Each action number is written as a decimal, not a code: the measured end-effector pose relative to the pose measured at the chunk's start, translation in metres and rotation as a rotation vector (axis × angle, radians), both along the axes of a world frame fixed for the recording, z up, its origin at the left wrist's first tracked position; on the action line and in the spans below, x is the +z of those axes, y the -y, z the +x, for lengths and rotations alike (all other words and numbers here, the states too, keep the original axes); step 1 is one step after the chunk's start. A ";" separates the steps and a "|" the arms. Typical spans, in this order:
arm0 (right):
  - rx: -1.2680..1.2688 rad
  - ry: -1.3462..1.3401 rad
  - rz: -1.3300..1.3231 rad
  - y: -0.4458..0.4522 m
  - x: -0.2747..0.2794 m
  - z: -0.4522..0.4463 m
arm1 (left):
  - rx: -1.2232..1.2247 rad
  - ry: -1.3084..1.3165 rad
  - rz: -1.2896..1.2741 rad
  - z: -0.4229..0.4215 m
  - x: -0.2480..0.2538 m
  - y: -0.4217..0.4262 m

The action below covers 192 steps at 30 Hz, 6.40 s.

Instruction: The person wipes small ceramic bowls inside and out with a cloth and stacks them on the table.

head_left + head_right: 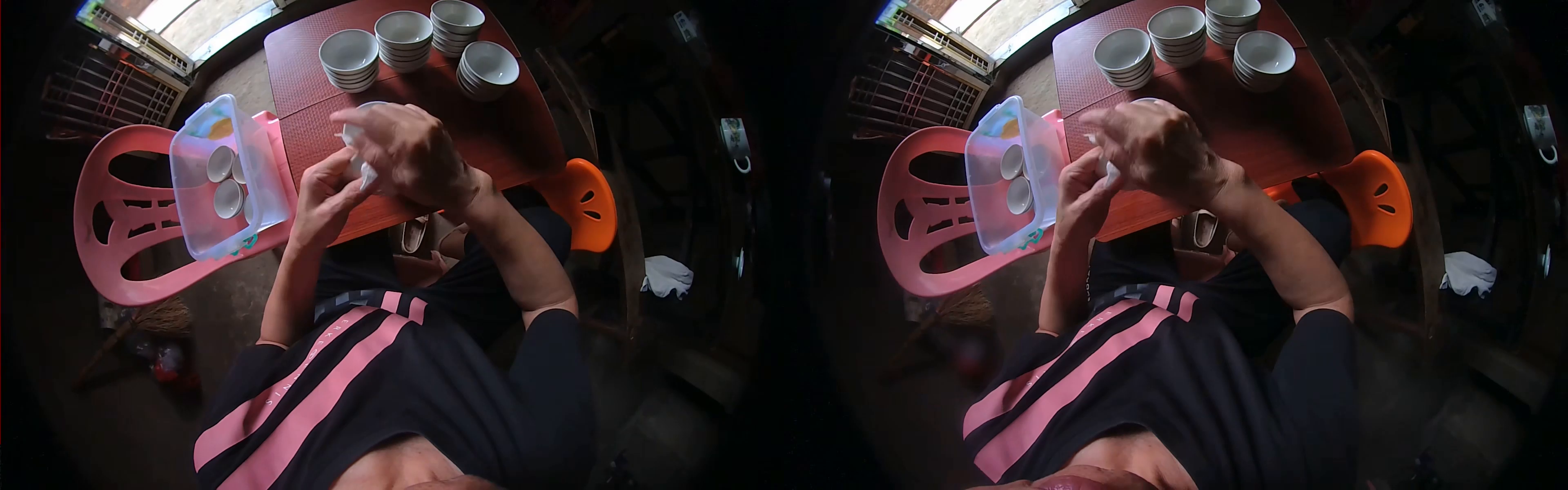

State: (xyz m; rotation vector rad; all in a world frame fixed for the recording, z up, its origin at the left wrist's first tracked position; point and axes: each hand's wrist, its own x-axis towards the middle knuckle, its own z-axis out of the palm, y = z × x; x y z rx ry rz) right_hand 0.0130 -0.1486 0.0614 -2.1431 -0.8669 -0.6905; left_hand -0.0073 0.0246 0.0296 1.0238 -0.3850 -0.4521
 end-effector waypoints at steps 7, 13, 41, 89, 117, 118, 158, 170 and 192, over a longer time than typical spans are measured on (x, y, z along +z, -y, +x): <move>0.328 -0.894 1.125 -0.005 -0.014 0.004 | 0.119 -0.097 -0.480 0.004 -0.013 0.003; 0.089 -0.618 0.407 0.009 0.014 -0.003 | -0.074 -0.076 -0.087 0.017 -0.001 -0.011; -0.018 0.062 0.265 -0.019 -0.007 -0.010 | -0.119 -0.497 -0.652 0.007 -0.019 0.011; 0.018 0.186 -0.194 -0.013 -0.040 -0.014 | 0.082 -0.296 0.095 0.046 0.009 -0.024; -0.054 0.013 -0.229 -0.009 -0.029 -0.014 | 0.250 -0.033 0.351 0.041 -0.005 -0.018; -0.121 0.080 -0.253 -0.004 -0.036 -0.009 | 0.177 -0.053 0.505 0.041 -0.002 -0.019; 0.169 -0.269 0.324 -0.020 -0.018 -0.021 | 0.411 0.056 0.276 0.042 -0.026 0.001; -0.049 0.048 0.126 0.020 -0.010 0.005 | 0.060 -0.180 0.322 0.040 -0.003 -0.009; 0.057 -1.037 0.605 -0.001 -0.040 -0.004 | 0.552 0.789 0.521 0.023 -0.018 0.002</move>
